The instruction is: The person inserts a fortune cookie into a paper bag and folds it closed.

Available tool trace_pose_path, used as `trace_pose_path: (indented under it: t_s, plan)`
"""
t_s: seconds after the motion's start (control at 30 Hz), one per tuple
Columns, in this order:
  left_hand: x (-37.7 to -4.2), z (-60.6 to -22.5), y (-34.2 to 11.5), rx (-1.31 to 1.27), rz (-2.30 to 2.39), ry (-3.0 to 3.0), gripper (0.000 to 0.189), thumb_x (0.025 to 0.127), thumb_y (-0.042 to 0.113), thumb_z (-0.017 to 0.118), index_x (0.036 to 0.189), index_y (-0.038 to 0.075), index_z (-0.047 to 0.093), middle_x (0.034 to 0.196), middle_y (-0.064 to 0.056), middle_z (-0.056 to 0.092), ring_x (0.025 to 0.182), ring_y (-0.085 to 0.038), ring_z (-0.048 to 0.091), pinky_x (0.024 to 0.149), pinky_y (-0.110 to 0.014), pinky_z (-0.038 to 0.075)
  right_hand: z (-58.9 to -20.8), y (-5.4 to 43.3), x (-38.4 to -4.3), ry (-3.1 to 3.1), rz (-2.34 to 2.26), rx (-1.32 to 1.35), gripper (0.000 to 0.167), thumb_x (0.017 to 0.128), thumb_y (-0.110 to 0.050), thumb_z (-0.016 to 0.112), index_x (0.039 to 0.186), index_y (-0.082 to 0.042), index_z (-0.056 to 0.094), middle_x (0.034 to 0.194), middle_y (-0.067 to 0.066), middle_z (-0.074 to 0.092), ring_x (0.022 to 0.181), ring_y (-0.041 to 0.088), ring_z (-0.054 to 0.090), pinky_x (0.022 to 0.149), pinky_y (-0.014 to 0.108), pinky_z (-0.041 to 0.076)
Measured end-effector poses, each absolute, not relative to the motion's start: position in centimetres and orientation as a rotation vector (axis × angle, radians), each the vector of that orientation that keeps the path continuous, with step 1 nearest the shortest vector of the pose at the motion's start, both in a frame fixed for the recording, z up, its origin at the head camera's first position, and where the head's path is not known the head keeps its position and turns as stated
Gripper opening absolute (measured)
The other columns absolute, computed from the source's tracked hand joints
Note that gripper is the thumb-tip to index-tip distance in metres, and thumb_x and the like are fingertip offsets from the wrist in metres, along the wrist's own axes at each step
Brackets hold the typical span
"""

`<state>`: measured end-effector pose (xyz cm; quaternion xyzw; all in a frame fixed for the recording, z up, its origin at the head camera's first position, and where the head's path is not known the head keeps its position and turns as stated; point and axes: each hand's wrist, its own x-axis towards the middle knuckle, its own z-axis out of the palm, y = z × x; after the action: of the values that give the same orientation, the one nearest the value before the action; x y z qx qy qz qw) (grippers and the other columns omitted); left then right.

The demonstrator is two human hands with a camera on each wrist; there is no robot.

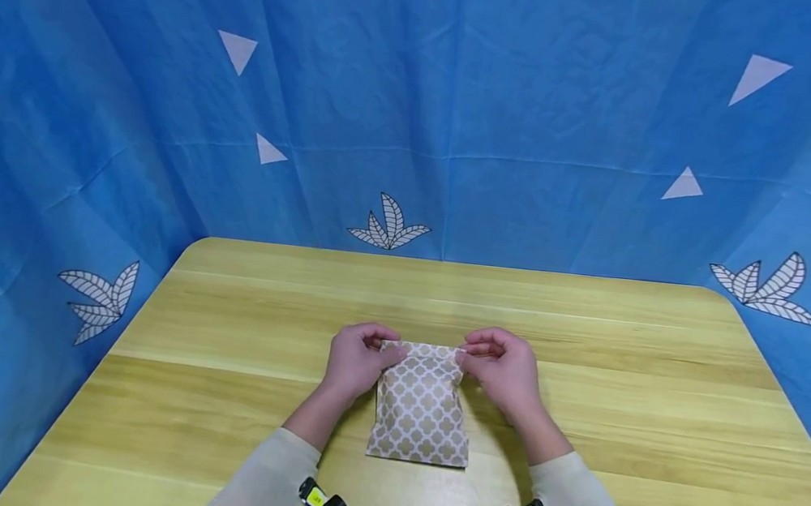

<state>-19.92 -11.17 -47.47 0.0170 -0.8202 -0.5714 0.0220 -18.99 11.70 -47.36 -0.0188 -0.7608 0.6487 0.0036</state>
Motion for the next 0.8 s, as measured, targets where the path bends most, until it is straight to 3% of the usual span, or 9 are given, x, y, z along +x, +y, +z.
trace_pose_path:
  t_s: [0.8]
  plan:
    - [-20.38, -48.15, -11.08, 0.026, -1.657, -2.623, 0.016, 0.079, 0.016, 0.086, 0.091, 0.01, 0.077, 0.081, -0.001, 0.063, 0.079, -0.02, 0.057, 0.071, -0.037, 0.048, -48.34, 11.69, -19.21, -2.46, 1.953, -0.084, 0.02, 0.081, 0.004, 0.078, 0.099, 0.004, 0.07, 0.088, 0.012, 0.07, 0.075, 0.021, 0.068, 0.064, 0.03, 0.057]
